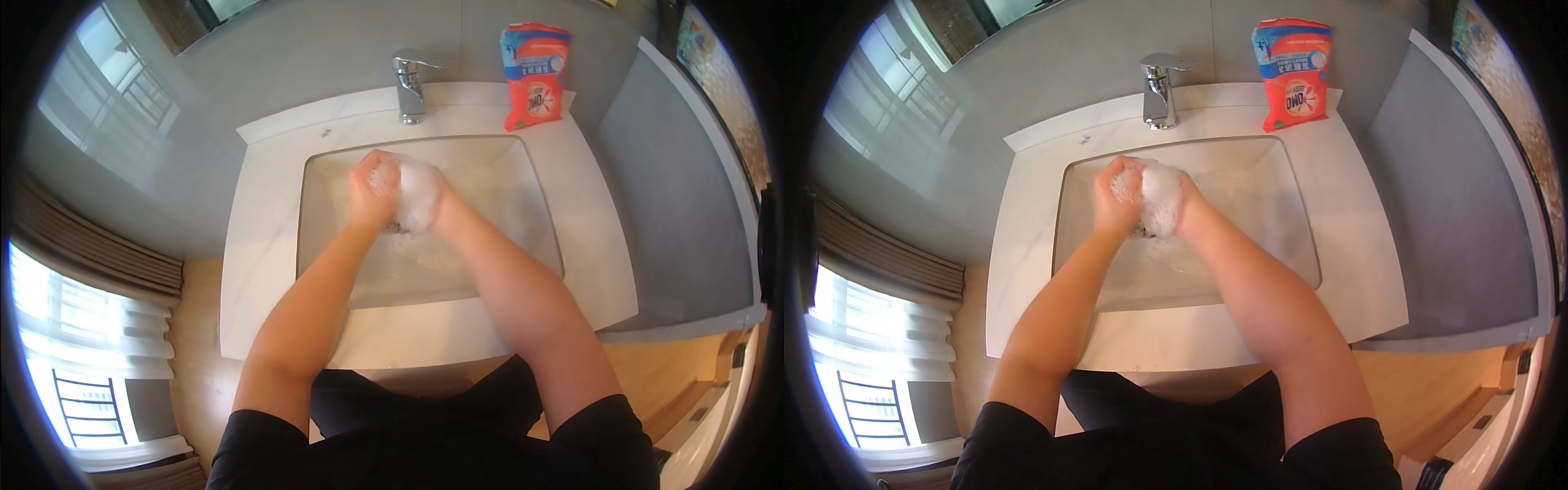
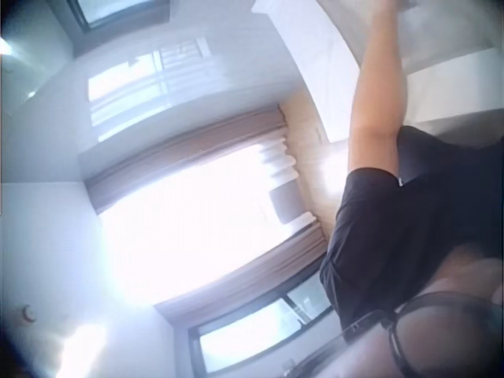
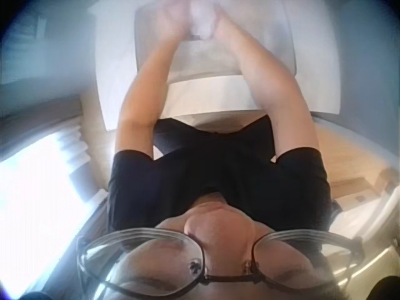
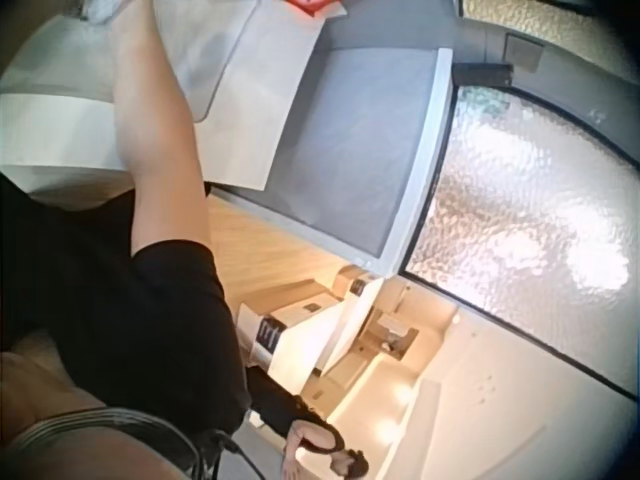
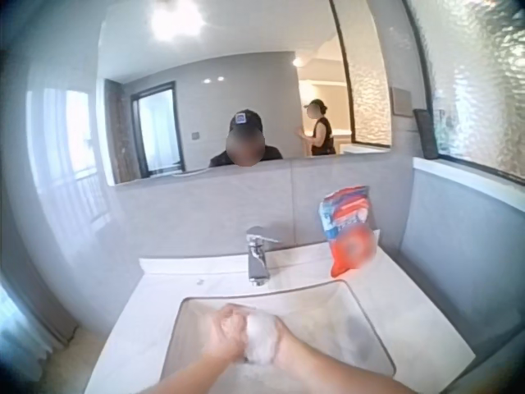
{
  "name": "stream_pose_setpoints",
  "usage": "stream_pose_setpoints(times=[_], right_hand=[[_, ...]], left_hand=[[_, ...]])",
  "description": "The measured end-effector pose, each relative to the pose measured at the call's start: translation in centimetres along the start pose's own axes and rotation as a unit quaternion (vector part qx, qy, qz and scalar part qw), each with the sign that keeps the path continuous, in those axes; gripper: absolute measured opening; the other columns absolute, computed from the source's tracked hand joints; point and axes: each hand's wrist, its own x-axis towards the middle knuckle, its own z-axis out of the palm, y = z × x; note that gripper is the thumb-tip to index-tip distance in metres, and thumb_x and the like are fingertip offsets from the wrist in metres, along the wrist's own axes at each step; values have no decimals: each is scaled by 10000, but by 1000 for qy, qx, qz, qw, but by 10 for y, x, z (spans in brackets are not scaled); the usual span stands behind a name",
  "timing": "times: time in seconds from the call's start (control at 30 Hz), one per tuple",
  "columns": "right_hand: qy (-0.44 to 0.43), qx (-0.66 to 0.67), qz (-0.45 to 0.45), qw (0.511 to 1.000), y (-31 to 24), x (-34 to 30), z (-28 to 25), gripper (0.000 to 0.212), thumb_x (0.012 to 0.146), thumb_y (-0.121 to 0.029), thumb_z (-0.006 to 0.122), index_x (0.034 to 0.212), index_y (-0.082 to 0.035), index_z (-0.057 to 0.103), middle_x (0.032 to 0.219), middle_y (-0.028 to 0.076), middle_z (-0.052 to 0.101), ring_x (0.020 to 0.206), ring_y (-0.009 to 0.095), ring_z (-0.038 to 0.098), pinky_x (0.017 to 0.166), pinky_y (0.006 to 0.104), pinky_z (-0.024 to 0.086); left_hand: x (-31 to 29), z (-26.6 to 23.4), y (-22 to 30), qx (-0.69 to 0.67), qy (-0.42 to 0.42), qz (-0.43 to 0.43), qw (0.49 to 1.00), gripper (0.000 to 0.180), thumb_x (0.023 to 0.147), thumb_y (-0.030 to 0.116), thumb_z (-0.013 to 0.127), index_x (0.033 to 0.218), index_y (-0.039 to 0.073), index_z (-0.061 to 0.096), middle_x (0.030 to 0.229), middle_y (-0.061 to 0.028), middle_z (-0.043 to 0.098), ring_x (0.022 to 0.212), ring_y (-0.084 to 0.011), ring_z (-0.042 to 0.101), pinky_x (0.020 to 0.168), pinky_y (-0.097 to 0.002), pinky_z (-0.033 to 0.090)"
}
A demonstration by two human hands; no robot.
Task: The person washes a white cloth by hand in a bathroom sink. They repeatedly submerge, agitate, and wring the cloth under running water, then rinse and wring it again multiple times.
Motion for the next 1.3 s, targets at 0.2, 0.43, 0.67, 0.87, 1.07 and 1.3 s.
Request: stream_pose_setpoints(times=[0.2,0.43,0.67,0.87,1.07,1.3], right_hand=[[95,14,2,995,8,-26,55,278,970,-395,446,1106,-188,572,1050,43,623,966,222,623,777,438,521],[116,52,-55,990,4,-34,35,504,952,-597,382,1200,-189,544,1187,69,591,1147,280,568,960,472,464],[36,131,-81,987,-2,-34,22,606,947,-640,329,1246,-147,515,1267,87,557,1203,306,530,1024,489,422],[-92,-67,-216,970,10,-25,5,561,967,-585,331,1233,-131,524,1239,89,571,1163,291,551,986,472,447],[-93,-38,-171,980,18,-5,-11,525,981,-543,331,1217,-123,539,1218,87,584,1132,277,567,954,455,466],[-18,63,-111,992,19,-1,-9,486,997,-494,331,1199,-112,555,1193,85,598,1097,261,586,916,435,489]], left_hand=[[0,9,12,91,-23,248,964,242,860,61,571,1063,9,692,1152,-208,654,1041,-372,621,909,-396,492],[5,-2,-9,90,-122,306,940,330,725,104,635,1039,23,694,1176,-226,638,1067,-420,607,928,-457,491],[-3,-6,6,203,-170,318,910,447,707,236,651,1118,61,673,1294,-198,572,1221,-427,515,1071,-560,348],[-17,13,48,262,-81,450,850,531,702,370,723,1150,86,695,1313,-172,570,1274,-397,487,1074,-629,295],[-5,6,28,260,-8,469,844,337,695,296,732,985,123,745,1157,-113,667,1134,-354,597,932,-495,472],[-2,-1,22,255,-8,478,840,247,678,255,747,852,86,703,1095,-127,681,1051,-357,637,856,-452,513]])
